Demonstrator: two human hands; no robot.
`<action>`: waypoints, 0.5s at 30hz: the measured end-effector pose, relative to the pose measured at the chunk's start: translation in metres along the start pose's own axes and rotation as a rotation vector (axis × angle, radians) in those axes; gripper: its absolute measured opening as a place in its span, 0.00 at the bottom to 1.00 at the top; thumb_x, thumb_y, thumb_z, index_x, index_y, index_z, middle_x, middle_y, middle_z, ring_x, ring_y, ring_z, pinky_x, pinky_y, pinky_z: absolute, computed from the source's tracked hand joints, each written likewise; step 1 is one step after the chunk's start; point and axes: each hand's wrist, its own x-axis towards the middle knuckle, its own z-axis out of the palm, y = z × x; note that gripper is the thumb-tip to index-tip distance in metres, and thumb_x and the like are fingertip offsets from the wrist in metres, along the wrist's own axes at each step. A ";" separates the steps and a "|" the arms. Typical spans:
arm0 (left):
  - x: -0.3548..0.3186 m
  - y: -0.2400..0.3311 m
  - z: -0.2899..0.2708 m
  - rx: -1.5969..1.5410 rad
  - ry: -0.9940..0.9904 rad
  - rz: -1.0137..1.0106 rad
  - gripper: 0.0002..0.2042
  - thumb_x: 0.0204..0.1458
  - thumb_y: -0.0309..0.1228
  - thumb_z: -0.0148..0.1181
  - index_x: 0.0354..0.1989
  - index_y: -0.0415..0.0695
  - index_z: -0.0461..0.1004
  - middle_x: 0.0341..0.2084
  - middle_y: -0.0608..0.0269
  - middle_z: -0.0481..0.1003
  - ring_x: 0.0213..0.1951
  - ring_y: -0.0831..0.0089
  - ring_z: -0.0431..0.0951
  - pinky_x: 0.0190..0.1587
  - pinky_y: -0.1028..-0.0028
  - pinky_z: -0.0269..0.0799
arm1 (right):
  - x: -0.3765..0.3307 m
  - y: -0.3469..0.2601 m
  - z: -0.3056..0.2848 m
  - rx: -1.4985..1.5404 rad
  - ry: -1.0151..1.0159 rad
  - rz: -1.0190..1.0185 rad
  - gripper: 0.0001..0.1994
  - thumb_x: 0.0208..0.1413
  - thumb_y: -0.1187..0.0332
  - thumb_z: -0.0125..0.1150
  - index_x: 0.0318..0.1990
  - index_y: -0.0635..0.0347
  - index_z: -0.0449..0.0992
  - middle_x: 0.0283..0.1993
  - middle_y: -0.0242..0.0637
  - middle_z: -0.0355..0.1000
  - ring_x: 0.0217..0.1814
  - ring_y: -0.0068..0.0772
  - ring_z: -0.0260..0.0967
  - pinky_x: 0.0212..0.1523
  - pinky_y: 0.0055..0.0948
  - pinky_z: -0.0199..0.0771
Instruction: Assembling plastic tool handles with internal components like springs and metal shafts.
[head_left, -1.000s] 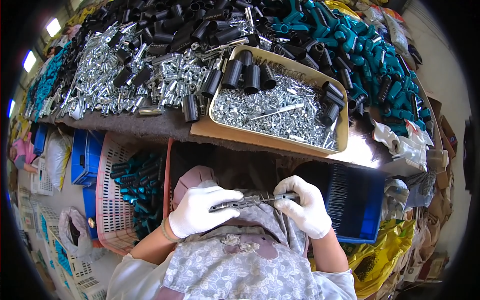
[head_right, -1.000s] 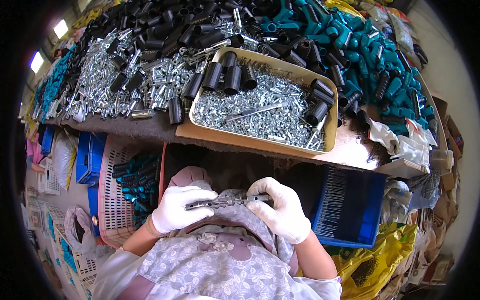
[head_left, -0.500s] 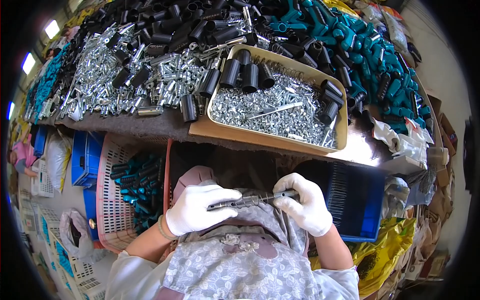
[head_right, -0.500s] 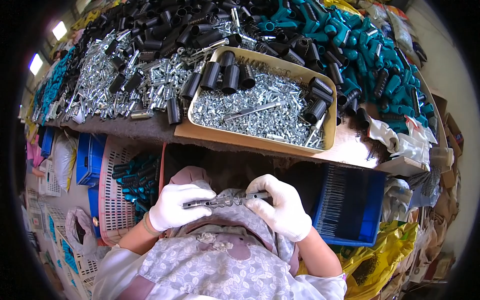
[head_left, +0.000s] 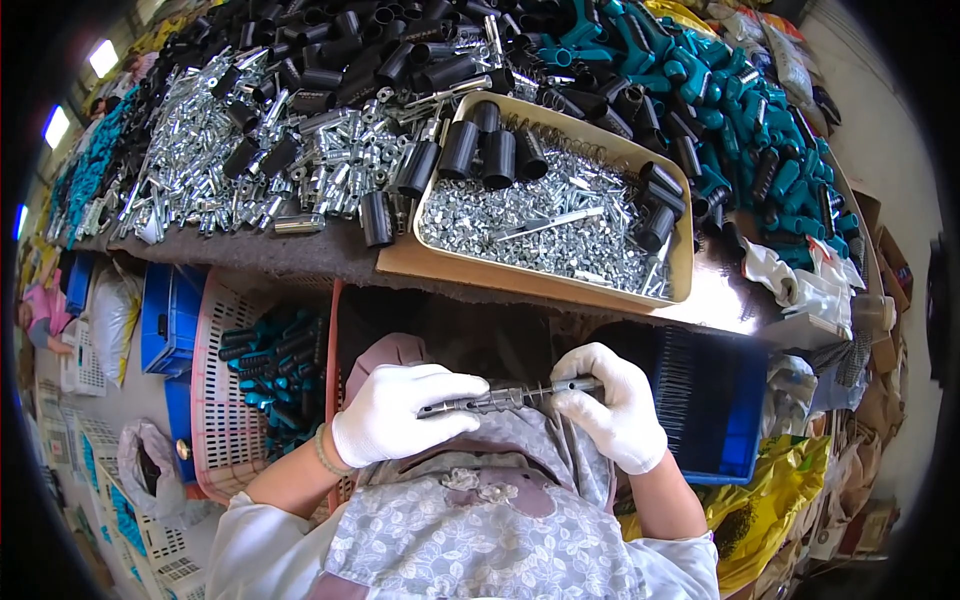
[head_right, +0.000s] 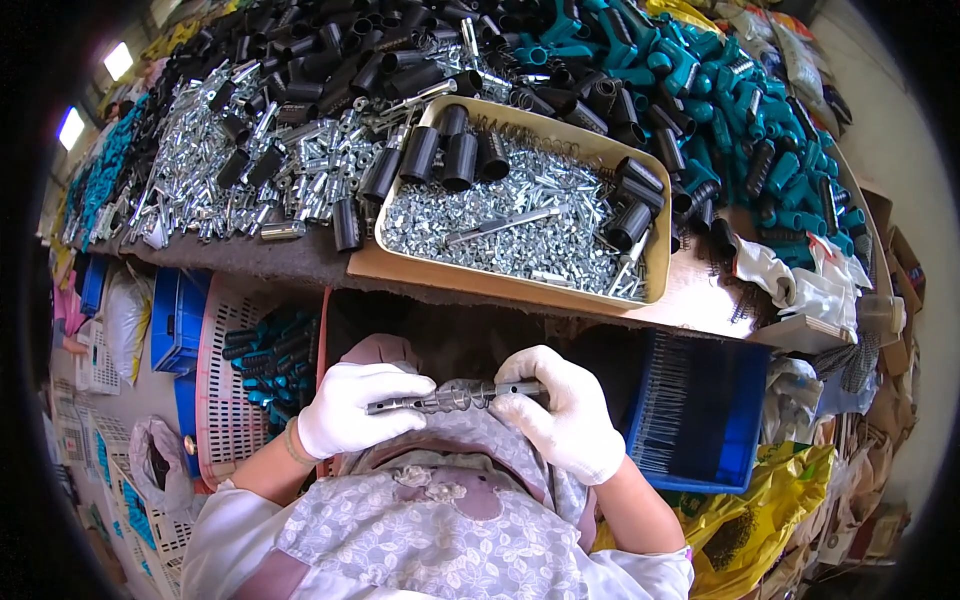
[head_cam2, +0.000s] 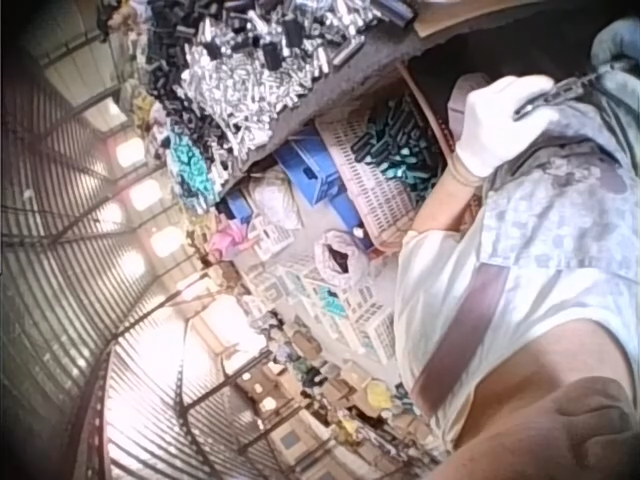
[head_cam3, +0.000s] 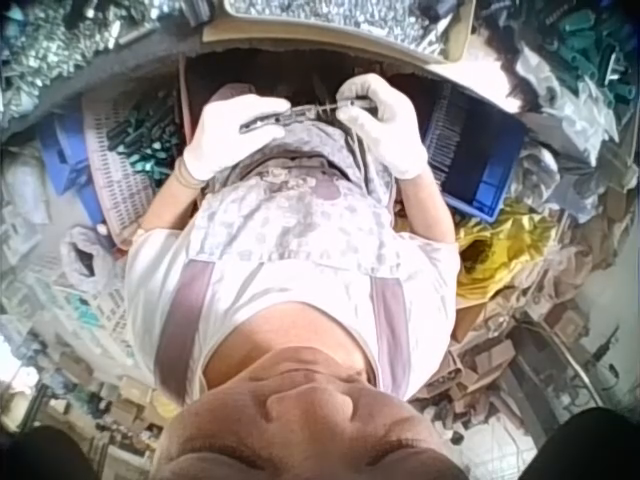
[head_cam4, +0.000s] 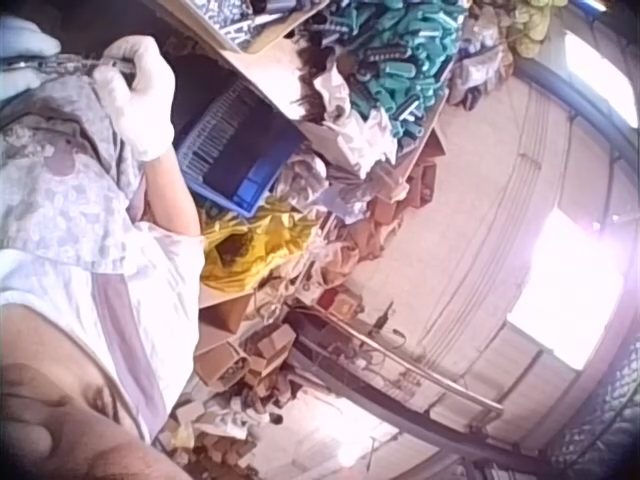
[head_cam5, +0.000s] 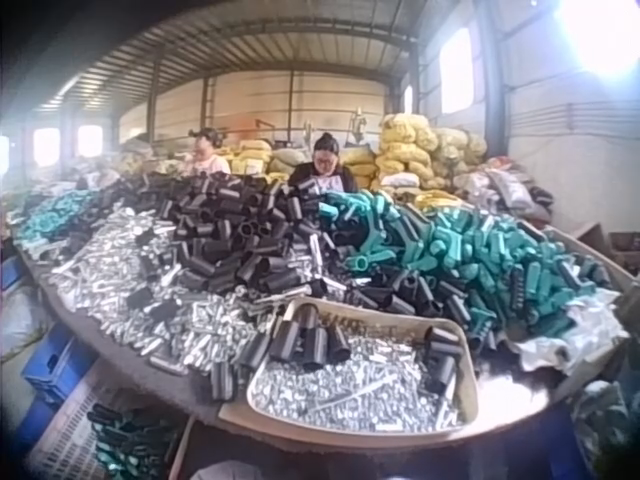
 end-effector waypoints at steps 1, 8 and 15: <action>0.000 0.000 0.000 0.001 0.002 0.000 0.15 0.47 0.30 0.72 0.43 0.39 0.81 0.31 0.54 0.81 0.29 0.61 0.82 0.31 0.71 0.77 | 0.000 -0.002 0.000 -0.001 -0.012 0.005 0.10 0.50 0.73 0.66 0.40 0.63 0.76 0.36 0.36 0.74 0.36 0.25 0.72 0.41 0.25 0.74; 0.001 0.002 0.003 -0.012 0.020 0.004 0.16 0.46 0.30 0.73 0.43 0.38 0.81 0.31 0.54 0.81 0.29 0.61 0.82 0.31 0.71 0.77 | 0.000 0.001 0.000 -0.037 -0.071 -0.030 0.11 0.51 0.70 0.65 0.41 0.63 0.75 0.38 0.39 0.75 0.38 0.30 0.74 0.42 0.27 0.75; 0.000 -0.002 0.010 -0.155 0.036 -0.002 0.14 0.45 0.28 0.73 0.41 0.38 0.82 0.31 0.52 0.81 0.29 0.60 0.82 0.31 0.70 0.76 | -0.005 0.013 0.016 -0.136 -0.078 -0.235 0.16 0.57 0.63 0.67 0.45 0.65 0.71 0.40 0.44 0.73 0.40 0.40 0.76 0.44 0.31 0.76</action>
